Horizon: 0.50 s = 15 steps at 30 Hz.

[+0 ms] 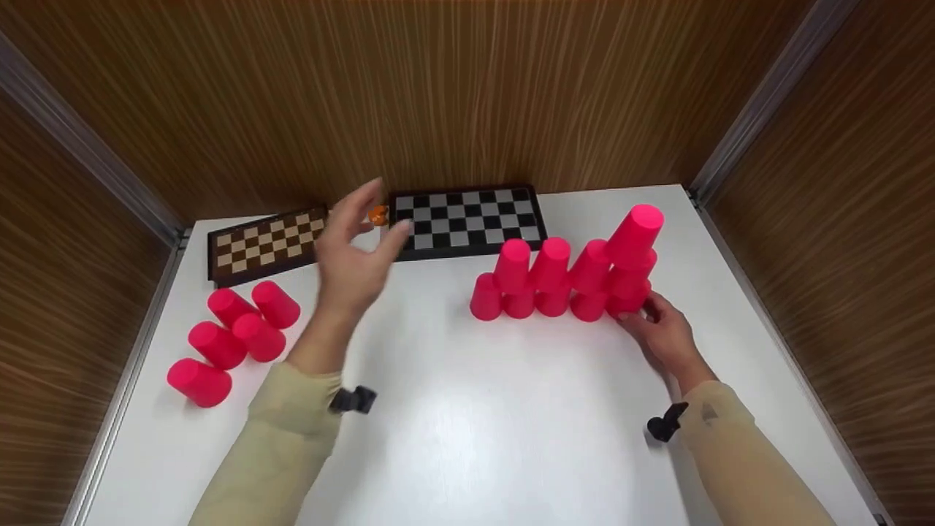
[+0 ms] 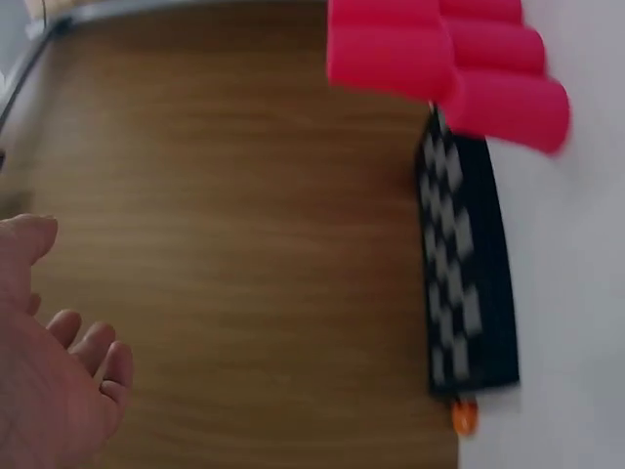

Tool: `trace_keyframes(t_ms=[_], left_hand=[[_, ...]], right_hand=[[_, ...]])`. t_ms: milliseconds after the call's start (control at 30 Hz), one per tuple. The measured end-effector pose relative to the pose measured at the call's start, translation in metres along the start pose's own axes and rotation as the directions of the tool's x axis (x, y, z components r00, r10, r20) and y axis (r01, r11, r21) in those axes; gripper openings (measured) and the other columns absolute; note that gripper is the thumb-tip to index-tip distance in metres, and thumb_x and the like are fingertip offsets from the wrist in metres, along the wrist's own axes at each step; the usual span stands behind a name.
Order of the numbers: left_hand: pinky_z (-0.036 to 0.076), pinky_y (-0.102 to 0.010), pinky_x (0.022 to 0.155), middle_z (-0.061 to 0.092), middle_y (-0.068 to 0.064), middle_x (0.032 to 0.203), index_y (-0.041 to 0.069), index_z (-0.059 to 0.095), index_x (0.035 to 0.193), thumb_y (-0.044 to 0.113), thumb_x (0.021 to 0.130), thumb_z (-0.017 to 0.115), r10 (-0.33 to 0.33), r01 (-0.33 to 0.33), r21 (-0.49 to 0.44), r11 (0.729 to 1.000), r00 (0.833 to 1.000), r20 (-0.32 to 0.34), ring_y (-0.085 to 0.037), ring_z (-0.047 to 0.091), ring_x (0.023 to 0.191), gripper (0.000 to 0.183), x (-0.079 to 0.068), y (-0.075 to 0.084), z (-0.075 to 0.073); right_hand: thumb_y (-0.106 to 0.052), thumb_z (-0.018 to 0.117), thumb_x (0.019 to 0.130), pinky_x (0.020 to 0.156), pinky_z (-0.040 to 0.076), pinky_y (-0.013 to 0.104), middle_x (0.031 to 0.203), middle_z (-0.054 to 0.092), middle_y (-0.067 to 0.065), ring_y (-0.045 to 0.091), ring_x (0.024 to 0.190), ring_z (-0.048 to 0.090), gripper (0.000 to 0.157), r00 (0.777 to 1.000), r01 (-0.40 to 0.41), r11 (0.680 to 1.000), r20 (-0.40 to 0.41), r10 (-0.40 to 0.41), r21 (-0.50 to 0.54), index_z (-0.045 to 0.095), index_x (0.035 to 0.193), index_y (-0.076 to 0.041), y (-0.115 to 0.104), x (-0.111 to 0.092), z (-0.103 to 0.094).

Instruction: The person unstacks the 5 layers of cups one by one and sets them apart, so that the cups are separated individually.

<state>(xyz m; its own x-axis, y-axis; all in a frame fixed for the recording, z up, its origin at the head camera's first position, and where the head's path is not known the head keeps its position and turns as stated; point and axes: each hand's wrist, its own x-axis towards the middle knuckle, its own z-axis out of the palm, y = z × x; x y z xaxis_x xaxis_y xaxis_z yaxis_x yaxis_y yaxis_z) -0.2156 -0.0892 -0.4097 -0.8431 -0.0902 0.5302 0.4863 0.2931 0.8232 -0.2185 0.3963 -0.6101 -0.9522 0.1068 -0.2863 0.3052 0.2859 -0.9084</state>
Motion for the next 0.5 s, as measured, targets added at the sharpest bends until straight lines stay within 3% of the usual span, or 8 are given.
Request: trace_keyframes(t_ms=[167, 300, 500], left_hand=[[0.049, -0.034, 0.106, 0.059, -0.004, 0.148, 0.01, 0.057, 0.152, 0.022, 0.099, 0.078, 0.049, -0.046, -0.021, 0.999, 0.985, 0.167, -0.014, 0.056, 0.135, 0.058, 0.02, 0.024, 0.063], [0.048, -0.029, 0.108, 0.056, -0.004, 0.15, 0.011, 0.055, 0.154, 0.023, 0.099, 0.077, 0.037, -0.019, -0.065, 0.998, 0.956, 0.29, -0.012, 0.054, 0.136, 0.06, 0.03, 0.042, 0.111], [0.048, -0.02, 0.105, 0.056, -0.003, 0.152, 0.014, 0.056, 0.153, 0.02, 0.097, 0.079, 0.006, 0.037, -0.099, 0.994, 0.915, 0.404, -0.013, 0.053, 0.136, 0.06, 0.036, 0.058, 0.172]], right_hand=[[-0.05, 0.078, 0.096, 0.117, 0.045, 0.043, 0.169, 0.035, 0.005, 0.033, 0.154, 0.031, 0.085, 1.0, -0.022, 1.0, 0.005, 0.022, 0.005, 0.036, 0.167, -0.029, -0.001, -0.002, -0.003], [-0.046, 0.079, 0.096, 0.113, 0.048, 0.037, 0.168, 0.035, 0.004, 0.033, 0.153, 0.032, 0.085, 0.999, -0.035, 0.998, 0.007, 0.035, 0.046, 0.035, 0.167, -0.03, -0.001, -0.001, -0.004], [-0.04, 0.081, 0.096, 0.108, 0.052, 0.031, 0.166, 0.037, 0.004, 0.033, 0.15, 0.036, 0.083, 0.999, -0.052, 0.989, 0.024, 0.049, 0.135, 0.037, 0.166, -0.031, 0.002, 0.002, -0.002]])
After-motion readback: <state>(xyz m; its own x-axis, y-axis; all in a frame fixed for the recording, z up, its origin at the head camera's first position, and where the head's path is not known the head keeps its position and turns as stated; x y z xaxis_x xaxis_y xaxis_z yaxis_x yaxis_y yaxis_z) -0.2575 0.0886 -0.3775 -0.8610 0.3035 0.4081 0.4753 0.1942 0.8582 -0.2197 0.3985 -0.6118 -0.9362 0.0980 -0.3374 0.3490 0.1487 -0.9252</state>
